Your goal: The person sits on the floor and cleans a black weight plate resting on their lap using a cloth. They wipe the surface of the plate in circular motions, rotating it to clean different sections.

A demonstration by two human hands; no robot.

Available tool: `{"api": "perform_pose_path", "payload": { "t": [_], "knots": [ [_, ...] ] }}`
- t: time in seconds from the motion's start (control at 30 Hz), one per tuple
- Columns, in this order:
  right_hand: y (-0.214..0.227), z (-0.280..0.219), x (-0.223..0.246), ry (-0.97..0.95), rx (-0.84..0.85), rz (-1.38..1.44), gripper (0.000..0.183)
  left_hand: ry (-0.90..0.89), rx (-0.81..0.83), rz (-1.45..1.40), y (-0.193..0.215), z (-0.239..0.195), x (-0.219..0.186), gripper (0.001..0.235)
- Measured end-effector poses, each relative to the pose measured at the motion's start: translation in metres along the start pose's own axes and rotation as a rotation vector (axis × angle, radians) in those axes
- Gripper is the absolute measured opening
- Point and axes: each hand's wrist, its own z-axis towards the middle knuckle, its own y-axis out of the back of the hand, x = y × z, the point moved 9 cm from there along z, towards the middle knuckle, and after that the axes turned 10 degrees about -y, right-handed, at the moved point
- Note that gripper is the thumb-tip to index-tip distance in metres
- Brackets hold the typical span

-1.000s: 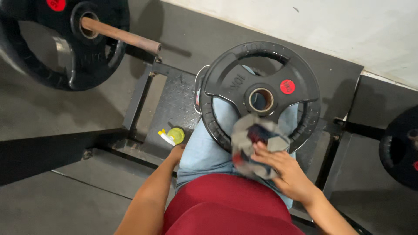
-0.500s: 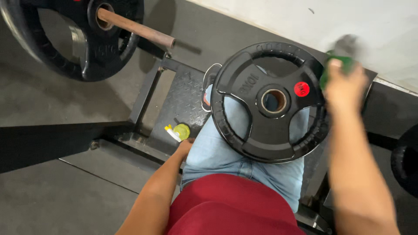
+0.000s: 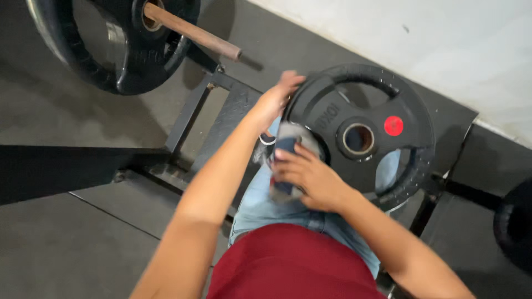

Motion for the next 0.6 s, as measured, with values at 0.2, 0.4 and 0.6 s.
{"api": "perform_pose_path", "payload": {
  "t": [0.2,0.4,0.6],
  "knots": [
    [0.037,-0.045,-0.091,-0.335,0.136,0.987,0.071,0.031,0.376,0.770,-0.084,0.026,-0.052,0.099],
    [0.120,-0.035,-0.240,-0.760,-0.541,0.384,0.039,0.535,0.414,0.533,-0.113,-0.016,-0.079,0.140],
    [0.036,0.038,-0.134,-0.633,-0.193,-0.185,0.072,0.460,0.204,0.736,-0.099,0.007,-0.085,0.081]
  ]
}}
